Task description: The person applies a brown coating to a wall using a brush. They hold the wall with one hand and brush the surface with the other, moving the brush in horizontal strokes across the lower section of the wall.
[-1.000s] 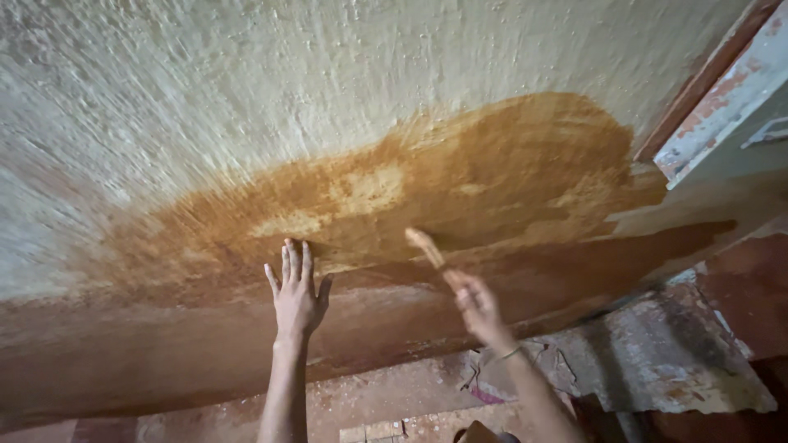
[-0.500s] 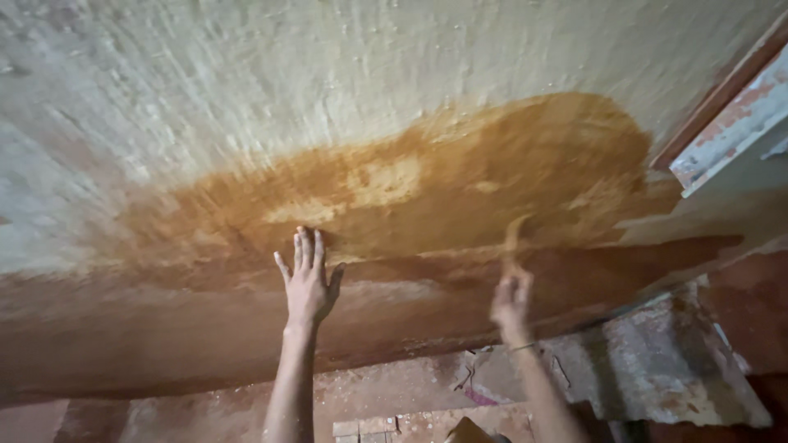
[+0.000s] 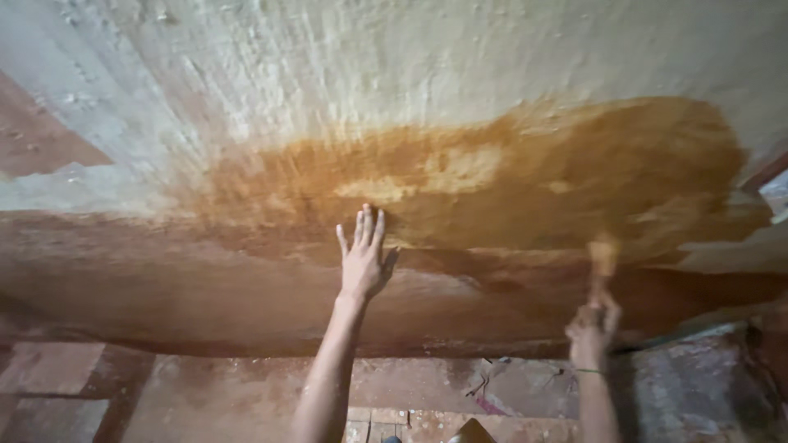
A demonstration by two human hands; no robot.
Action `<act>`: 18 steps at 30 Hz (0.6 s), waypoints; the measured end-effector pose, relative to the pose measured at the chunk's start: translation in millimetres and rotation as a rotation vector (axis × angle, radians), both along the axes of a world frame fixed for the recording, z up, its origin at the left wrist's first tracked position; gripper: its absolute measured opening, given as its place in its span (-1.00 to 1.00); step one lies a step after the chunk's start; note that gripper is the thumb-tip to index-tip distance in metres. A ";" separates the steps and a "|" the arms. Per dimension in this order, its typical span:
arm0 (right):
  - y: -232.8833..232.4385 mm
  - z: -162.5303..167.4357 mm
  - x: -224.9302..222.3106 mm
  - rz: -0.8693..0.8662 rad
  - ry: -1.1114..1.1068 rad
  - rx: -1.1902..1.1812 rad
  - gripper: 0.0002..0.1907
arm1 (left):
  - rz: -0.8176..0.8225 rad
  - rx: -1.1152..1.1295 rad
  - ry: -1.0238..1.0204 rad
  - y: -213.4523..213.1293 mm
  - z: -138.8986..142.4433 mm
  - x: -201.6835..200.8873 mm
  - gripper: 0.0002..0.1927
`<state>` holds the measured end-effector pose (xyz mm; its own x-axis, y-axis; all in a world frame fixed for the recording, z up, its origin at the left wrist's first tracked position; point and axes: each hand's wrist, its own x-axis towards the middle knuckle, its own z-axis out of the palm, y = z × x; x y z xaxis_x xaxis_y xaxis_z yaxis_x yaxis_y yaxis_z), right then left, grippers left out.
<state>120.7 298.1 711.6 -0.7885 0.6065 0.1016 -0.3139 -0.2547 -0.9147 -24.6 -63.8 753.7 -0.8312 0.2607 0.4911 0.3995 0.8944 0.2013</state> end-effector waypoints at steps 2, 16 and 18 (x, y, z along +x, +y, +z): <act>-1.5 2.1 -1.8 -0.021 0.009 -0.014 -0.71 | -0.009 0.001 0.011 -1.3 0.2 -0.3 -0.09; -309.2 60.7 -21.7 0.778 -0.161 0.114 -0.62 | -0.170 -0.004 -0.012 -80.9 24.8 27.7 -0.06; -300.0 60.9 -23.3 0.652 -0.146 0.084 -0.60 | -0.119 -0.001 0.008 -105.4 27.0 29.8 -0.06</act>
<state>97.4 -1.9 772.6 -1.0000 -0.0039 -0.0078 0.0085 -0.2764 -0.9610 5.3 -169.2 780.7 -0.7903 0.3576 0.4976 0.5044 0.8407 0.1970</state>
